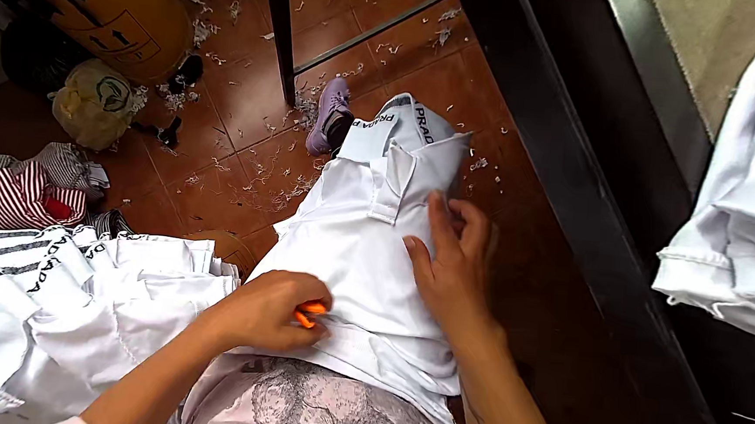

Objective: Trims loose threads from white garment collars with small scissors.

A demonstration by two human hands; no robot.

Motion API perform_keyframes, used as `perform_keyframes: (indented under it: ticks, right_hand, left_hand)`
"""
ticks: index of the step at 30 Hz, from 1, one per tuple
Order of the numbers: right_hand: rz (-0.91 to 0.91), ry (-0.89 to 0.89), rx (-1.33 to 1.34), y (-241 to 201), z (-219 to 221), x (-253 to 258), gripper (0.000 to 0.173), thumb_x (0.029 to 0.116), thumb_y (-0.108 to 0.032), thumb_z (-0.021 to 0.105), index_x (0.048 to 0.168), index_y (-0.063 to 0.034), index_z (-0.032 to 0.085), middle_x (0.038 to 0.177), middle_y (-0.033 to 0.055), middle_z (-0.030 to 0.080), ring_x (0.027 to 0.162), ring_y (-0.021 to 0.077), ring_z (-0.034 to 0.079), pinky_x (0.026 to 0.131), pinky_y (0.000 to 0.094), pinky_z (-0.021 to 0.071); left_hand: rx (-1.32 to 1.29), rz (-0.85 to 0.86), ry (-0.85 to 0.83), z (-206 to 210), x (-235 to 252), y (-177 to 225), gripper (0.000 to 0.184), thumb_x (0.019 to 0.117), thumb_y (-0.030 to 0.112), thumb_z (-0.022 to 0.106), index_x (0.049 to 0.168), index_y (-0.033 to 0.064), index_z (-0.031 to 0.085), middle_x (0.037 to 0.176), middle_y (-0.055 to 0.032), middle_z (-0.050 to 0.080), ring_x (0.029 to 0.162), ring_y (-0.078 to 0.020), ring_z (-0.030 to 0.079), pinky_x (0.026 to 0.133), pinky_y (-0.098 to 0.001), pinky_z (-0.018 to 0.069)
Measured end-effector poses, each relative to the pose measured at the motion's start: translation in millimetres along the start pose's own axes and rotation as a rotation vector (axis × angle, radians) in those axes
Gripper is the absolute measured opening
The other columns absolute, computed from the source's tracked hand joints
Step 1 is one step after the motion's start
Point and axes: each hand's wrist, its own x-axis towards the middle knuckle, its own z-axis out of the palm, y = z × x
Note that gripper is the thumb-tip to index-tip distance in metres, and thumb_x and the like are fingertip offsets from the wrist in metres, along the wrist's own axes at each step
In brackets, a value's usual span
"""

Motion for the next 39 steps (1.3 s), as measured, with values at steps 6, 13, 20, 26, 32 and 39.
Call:
perform_keyframes:
  ticks: [6,13,20,26,32,39]
  right_hand:
    - [-0.018,0.121,0.036,2,14,-7,0.033,0.1041,-0.028,0.059,0.124,-0.0056,0.073,0.129,0.0248,0.060,0.119,0.0399,0.056,0.102,0.0502,0.0432]
    - [0.025,0.150,0.109,6,8,-5,0.028,0.1012,-0.020,0.063,0.118,0.0022,0.069,0.116,0.0230,0.066,0.113,0.0349,0.061,0.099,0.0442,0.0473]
    - [-0.072,0.183,0.122,13,11,15,0.019,0.1001,-0.017,0.066,0.103,-0.0007,0.076,0.107,0.0226,0.059,0.094,0.0228,0.056,0.088,0.0282,0.0447]
    - [-0.080,0.166,0.160,11,7,31,0.022,0.0994,-0.015,0.067,0.110,0.0039,0.072,0.113,0.0245,0.058,0.094,0.0176,0.058,0.085,0.0200,0.0466]
    - [-0.032,0.204,0.114,5,6,42,0.010,0.0949,-0.008,0.072,0.091,0.0001,0.076,0.107,0.0223,0.062,0.090,0.0150,0.058,0.082,0.0189,0.0454]
    - [0.036,0.165,0.356,14,8,39,0.013,0.1036,-0.006,0.055,0.096,0.0022,0.062,0.110,0.0126,0.062,0.113,0.0093,0.058,0.099,0.0198,0.0450]
  left_hand:
    - [0.096,0.180,0.510,14,96,-5,0.032,0.0901,0.006,0.064,0.121,0.0007,0.073,0.085,-0.0131,0.068,0.072,-0.0249,0.066,0.063,-0.0431,0.0550]
    - [-0.091,0.094,0.667,17,143,-26,0.032,0.0902,0.012,0.075,0.120,0.0001,0.073,0.097,-0.0125,0.072,0.080,-0.0146,0.064,0.075,-0.0289,0.0531]
    - [-0.193,0.091,0.610,13,145,-31,0.035,0.0893,0.009,0.076,0.122,-0.0010,0.071,0.106,-0.0115,0.072,0.081,-0.0083,0.060,0.074,-0.0232,0.0494]
    - [-0.223,0.117,0.596,12,146,-32,0.036,0.0899,0.009,0.076,0.122,-0.0040,0.069,0.106,-0.0128,0.072,0.078,-0.0057,0.057,0.071,-0.0196,0.0471]
    - [-0.224,0.123,0.590,12,146,-32,0.036,0.0904,0.010,0.076,0.123,-0.0051,0.069,0.106,-0.0134,0.071,0.080,-0.0062,0.057,0.073,-0.0195,0.0468]
    - [-0.222,0.113,0.596,11,147,-32,0.036,0.0902,0.010,0.076,0.122,-0.0039,0.070,0.099,-0.0113,0.070,0.077,-0.0062,0.056,0.070,-0.0198,0.0468]
